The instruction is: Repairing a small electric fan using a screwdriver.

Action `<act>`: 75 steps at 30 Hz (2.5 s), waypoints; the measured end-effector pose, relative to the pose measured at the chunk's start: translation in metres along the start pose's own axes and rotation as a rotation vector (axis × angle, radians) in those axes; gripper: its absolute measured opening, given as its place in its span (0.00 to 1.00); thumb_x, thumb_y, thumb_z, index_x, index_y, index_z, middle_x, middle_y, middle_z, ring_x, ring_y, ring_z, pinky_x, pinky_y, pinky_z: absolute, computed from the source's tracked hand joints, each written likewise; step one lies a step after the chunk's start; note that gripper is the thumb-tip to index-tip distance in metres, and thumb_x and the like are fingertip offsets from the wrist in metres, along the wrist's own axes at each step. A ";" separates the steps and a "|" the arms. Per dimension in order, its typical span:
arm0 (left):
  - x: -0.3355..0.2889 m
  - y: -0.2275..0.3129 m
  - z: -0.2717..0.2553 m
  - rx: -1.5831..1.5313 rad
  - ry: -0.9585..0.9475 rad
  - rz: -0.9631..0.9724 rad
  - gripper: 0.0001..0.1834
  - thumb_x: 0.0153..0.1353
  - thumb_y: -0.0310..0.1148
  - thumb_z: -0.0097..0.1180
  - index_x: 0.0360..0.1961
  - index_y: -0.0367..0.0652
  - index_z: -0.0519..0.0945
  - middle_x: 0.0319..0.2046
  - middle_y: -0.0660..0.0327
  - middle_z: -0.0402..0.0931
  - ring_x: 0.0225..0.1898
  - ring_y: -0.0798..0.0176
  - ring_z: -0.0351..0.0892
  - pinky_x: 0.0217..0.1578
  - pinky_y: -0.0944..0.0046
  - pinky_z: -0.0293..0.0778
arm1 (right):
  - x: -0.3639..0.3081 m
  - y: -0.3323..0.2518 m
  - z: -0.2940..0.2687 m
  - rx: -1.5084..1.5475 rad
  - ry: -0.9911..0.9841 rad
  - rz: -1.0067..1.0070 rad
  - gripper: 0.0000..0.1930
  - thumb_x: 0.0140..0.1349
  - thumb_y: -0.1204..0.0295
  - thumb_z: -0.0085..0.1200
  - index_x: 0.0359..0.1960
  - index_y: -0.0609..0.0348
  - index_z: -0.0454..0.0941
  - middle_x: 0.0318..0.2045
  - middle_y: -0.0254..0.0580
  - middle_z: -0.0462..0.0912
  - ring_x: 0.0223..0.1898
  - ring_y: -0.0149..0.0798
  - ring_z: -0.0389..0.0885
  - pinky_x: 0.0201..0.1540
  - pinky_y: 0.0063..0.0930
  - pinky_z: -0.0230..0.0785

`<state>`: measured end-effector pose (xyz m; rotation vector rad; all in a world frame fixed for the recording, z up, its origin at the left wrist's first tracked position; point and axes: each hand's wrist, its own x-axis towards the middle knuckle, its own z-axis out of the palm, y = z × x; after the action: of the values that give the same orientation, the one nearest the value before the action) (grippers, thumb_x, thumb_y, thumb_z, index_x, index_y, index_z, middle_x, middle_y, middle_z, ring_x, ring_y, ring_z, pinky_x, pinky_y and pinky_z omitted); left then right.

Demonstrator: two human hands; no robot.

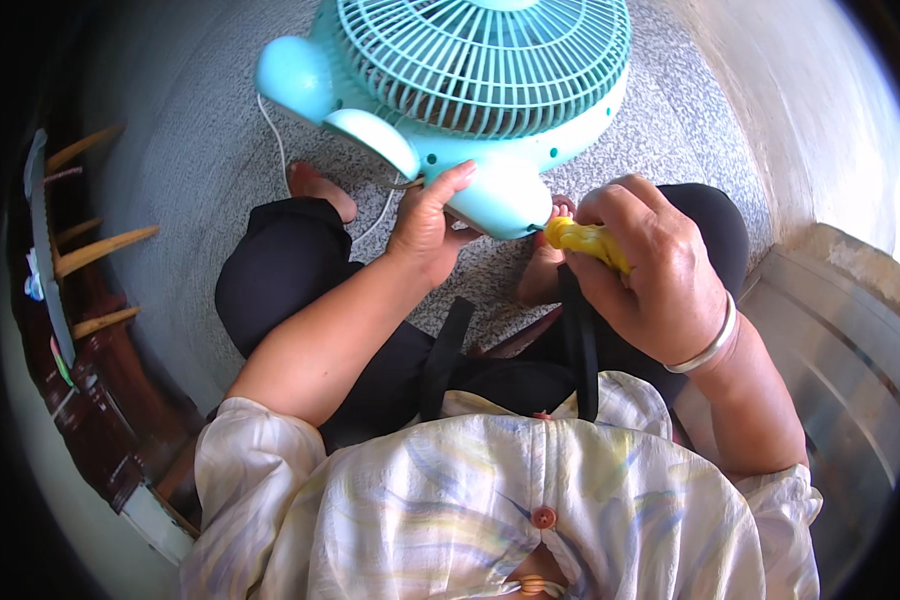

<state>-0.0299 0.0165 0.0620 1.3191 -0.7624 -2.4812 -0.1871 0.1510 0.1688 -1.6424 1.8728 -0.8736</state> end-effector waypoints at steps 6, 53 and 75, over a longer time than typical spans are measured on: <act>-0.003 0.005 -0.001 0.078 -0.030 -0.037 0.28 0.55 0.47 0.55 0.54 0.46 0.68 0.52 0.58 0.68 0.55 0.58 0.67 0.52 0.43 0.63 | 0.015 -0.010 -0.016 -0.215 -0.193 0.151 0.13 0.53 0.67 0.58 0.30 0.64 0.71 0.14 0.48 0.76 0.19 0.51 0.79 0.23 0.39 0.71; -0.010 0.012 0.003 0.084 -0.055 0.047 0.31 0.49 0.45 0.65 0.50 0.41 0.70 0.43 0.56 0.75 0.42 0.58 0.79 0.39 0.53 0.76 | 0.029 -0.009 -0.012 0.113 0.011 0.435 0.13 0.51 0.67 0.62 0.23 0.67 0.76 0.15 0.49 0.78 0.18 0.43 0.79 0.23 0.30 0.69; -0.001 0.008 -0.006 0.125 -0.074 0.059 0.31 0.54 0.43 0.60 0.54 0.38 0.66 0.47 0.53 0.72 0.48 0.55 0.76 0.46 0.47 0.75 | -0.011 0.000 -0.007 0.205 0.011 0.102 0.10 0.53 0.71 0.55 0.29 0.67 0.73 0.19 0.54 0.77 0.22 0.53 0.80 0.26 0.37 0.73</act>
<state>-0.0249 0.0079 0.0643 1.2312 -0.9737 -2.4841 -0.1903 0.1625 0.1733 -1.4101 1.7913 -0.9970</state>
